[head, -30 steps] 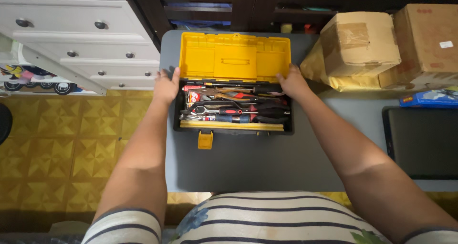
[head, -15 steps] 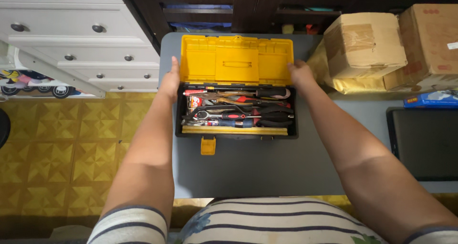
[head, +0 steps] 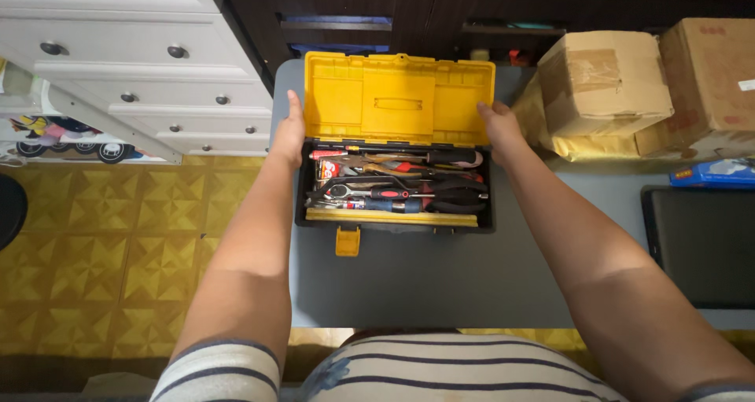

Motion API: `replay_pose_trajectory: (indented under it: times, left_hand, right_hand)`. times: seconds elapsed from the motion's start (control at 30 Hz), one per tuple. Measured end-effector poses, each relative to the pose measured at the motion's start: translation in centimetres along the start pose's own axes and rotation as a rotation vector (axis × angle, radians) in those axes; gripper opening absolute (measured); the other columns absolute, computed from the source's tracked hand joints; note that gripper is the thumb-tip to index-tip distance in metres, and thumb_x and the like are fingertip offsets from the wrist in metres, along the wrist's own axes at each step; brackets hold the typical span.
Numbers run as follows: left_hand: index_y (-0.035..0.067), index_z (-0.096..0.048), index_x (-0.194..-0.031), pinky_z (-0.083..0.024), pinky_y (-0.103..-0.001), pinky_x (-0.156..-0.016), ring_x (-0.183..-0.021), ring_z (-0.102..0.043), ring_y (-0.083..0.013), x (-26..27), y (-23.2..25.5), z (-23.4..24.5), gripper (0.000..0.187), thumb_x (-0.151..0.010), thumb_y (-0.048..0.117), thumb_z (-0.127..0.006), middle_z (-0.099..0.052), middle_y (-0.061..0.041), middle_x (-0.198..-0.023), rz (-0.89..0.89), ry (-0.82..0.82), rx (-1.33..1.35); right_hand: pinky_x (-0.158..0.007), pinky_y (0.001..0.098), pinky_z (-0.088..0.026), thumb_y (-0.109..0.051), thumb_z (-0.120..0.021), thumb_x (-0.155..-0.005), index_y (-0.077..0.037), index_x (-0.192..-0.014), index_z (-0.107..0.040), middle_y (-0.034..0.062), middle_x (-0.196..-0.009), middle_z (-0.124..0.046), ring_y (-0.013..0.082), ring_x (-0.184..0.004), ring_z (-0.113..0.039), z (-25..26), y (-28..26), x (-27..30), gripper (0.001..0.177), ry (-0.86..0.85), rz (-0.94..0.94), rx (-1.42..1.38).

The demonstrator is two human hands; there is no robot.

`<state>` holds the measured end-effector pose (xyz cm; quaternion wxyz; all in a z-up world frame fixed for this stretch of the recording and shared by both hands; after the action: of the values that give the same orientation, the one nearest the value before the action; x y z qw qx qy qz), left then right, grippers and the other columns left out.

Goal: The person picks up wrenches, pliers, screwdrivers and other hand tools from the table and places them into an open yellow toolbox, arranging them inside the tray. They then close the toolbox lid, latch it shut, and rest a hand on the closed box.

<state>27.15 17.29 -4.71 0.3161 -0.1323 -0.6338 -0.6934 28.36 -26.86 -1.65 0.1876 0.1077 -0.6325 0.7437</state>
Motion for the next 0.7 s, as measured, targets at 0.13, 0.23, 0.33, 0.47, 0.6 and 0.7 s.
replay_pose_trajectory:
  times: [0.13, 0.23, 0.33, 0.47, 0.6, 0.7]
  left_hand:
    - [-0.004, -0.035, -0.154, -0.032, -0.046, -0.118, -0.149, -0.036, -0.0315, 0.7, 0.2, 0.2, 0.119, -0.082, 0.089, -0.021, -0.040, -0.019, -0.161, -0.013, -0.011, 0.013]
    - [-0.003, -0.037, -0.155, -0.027, -0.045, -0.120, -0.151, -0.033, -0.0311, 0.5, -0.1, 0.2, 0.118, -0.083, 0.089, -0.019, -0.037, -0.019, -0.163, -0.035, -0.039, 0.075]
    - [-0.004, -0.041, -0.153, -0.026, -0.043, -0.123, -0.151, -0.038, -0.0328, 0.4, -0.1, 0.3, 0.117, -0.085, 0.088, -0.018, -0.044, -0.021, -0.161, -0.134, -0.171, 0.195]
    - [0.002, -0.044, -0.152, -0.015, -0.052, -0.124, -0.152, -0.028, -0.0375, 1.5, 0.4, 1.4, 0.113, -0.085, 0.087, -0.012, -0.038, -0.017, -0.163, -0.106, -0.190, 0.174]
    - [0.005, -0.056, -0.140, -0.009, -0.065, -0.119, -0.150, -0.032, -0.0400, 4.2, 2.2, 2.7, 0.109, -0.083, 0.085, -0.010, -0.048, -0.016, -0.155, -0.177, -0.181, 0.200]
    - [0.005, -0.062, -0.135, -0.008, -0.066, -0.118, -0.148, -0.035, -0.0392, 6.0, 4.4, 3.9, 0.110, -0.082, 0.085, -0.009, -0.052, -0.016, -0.150, -0.218, -0.169, 0.246]
  right_hand:
    - [-0.119, 0.0426, -0.032, -0.041, -0.053, -0.102, -0.001, -0.156, -0.030, 0.0190, -0.155, -0.045, 0.0303, -0.145, -0.043, 0.5, 0.3, -0.5, 0.070, 0.031, 0.088, -0.012]
    - [-0.120, 0.0426, -0.028, -0.049, -0.047, -0.103, -0.006, -0.159, -0.026, 0.0170, -0.160, -0.039, 0.0287, -0.147, -0.038, 0.9, -0.1, -0.1, 0.073, 0.024, 0.091, -0.033]
    - [-0.118, 0.0472, -0.023, -0.063, -0.032, -0.097, -0.016, -0.160, -0.028, 0.0132, -0.160, -0.043, 0.0285, -0.146, -0.039, 1.2, -1.2, 1.3, 0.079, 0.001, 0.100, -0.027]
    - [-0.115, 0.0622, -0.011, -0.077, -0.013, -0.085, -0.026, -0.163, -0.013, 0.0168, -0.156, -0.044, 0.0345, -0.144, -0.039, 2.2, -2.4, 3.5, 0.093, -0.022, 0.078, -0.006]
    - [-0.125, 0.0624, -0.021, -0.085, -0.012, -0.088, -0.019, -0.165, -0.019, 0.0264, -0.153, -0.051, 0.0413, -0.144, -0.046, 3.5, -3.0, 4.4, 0.102, -0.142, 0.187, -0.144]
    - [-0.119, 0.0659, -0.009, -0.085, -0.006, -0.083, -0.015, -0.164, -0.025, 0.0264, -0.153, -0.049, 0.0430, -0.144, -0.047, 4.4, -2.6, 5.3, 0.109, -0.155, 0.159, -0.137]
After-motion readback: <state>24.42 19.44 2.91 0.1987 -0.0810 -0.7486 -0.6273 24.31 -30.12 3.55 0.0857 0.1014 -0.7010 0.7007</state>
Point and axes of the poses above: each hand's wrist, its own x-axis away from the middle knuckle, its own z-axis out of the back of the hand, y = z × x, the point moved 3 cm from there along -x, towards the middle knuckle
